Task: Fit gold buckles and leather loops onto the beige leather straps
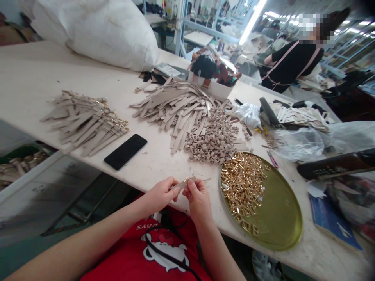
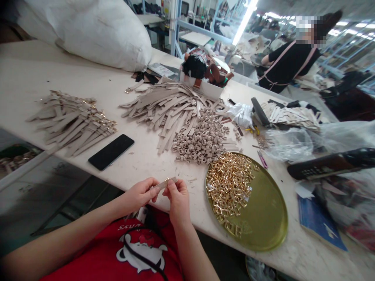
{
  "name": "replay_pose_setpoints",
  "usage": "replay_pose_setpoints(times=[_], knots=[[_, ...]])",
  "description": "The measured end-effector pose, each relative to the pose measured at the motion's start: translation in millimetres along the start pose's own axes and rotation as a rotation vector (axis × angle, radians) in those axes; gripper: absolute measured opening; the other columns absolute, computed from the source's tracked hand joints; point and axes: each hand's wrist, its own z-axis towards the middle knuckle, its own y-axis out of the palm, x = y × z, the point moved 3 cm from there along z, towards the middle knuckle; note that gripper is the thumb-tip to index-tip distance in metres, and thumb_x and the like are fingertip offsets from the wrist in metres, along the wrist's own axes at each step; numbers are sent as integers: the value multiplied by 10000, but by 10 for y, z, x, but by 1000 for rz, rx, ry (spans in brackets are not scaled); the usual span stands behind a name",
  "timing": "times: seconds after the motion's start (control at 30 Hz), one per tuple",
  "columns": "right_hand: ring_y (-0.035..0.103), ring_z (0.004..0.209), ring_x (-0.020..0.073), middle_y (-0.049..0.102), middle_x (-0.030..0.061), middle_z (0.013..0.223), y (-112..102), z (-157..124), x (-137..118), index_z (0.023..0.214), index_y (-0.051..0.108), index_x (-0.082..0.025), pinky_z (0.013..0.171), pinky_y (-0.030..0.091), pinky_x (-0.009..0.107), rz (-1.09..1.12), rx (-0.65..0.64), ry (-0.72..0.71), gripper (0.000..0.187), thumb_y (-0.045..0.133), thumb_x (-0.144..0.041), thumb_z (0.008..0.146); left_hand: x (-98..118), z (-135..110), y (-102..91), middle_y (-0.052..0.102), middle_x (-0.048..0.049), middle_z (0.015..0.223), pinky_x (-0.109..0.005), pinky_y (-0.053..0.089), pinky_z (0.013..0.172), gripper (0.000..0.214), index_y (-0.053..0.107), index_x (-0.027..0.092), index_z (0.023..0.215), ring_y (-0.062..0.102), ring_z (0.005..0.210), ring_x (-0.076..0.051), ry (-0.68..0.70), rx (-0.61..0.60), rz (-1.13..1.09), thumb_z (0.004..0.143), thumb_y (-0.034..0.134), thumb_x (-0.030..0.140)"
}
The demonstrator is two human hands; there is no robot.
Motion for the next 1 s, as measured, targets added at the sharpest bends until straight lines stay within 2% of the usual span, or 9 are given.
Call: replay_pose_setpoints(times=[0.13,0.27,0.43,0.5,0.57,0.73,0.83,0.9,1.0], knots=[[460,527,85,511,-43,602,52,-99,24,689,511,-180,532,395,213,-145,-81,-49,200,616,-343,737,41,-40,-4,489,42,559,-195,303,491,205,482,171,695,400,508,-97,11,46,-97,775,459,358],[465,542,89,513,-41,593,52,-168,40,687,511,-179,557,400,216,-161,-70,-71,199,589,-348,758,-1,-68,10,478,51,523,-183,267,444,207,463,173,684,355,449,-78,-24,38,-180,772,458,360],[482,548,97,540,-27,638,74,-185,74,727,529,-184,541,420,229,66,-121,133,161,588,-333,725,-25,-117,62,441,64,497,-180,273,444,188,434,175,644,342,439,-73,-42,49,-219,758,445,324],[484,539,98,545,-24,637,83,-203,75,722,525,-183,540,424,235,86,-132,167,159,574,-335,722,-2,-147,80,426,65,493,-185,284,451,178,427,176,629,347,447,-76,-40,71,-213,749,435,307],[489,553,100,550,-25,646,74,-229,53,729,524,-183,565,424,239,-14,-131,103,137,565,-314,728,22,-177,88,418,64,490,-192,283,454,166,424,178,619,350,452,-82,-43,97,-164,741,421,290],[471,629,129,524,-25,654,0,-301,-70,722,538,-196,610,375,255,-567,-45,-321,55,587,-217,709,34,-222,97,431,56,517,-203,283,475,162,438,181,624,396,505,-103,3,137,38,752,409,275],[445,629,133,496,-28,643,-27,-313,-130,667,536,-206,615,343,259,-727,-8,-472,75,603,-178,684,18,-238,111,455,54,535,-205,287,484,166,446,182,641,409,520,-107,30,166,85,769,410,282],[436,598,129,488,-35,621,-37,-283,-140,670,527,-209,584,339,254,-695,-35,-408,74,595,-190,691,14,-245,116,459,56,526,-204,285,477,184,444,182,642,405,505,-104,34,148,67,779,419,303],[440,567,126,493,-41,582,-29,-216,-119,661,515,-206,558,354,249,-520,-143,-177,91,580,-246,711,15,-222,105,467,60,509,-197,286,465,226,452,181,653,399,481,-95,43,58,16,783,453,366]])
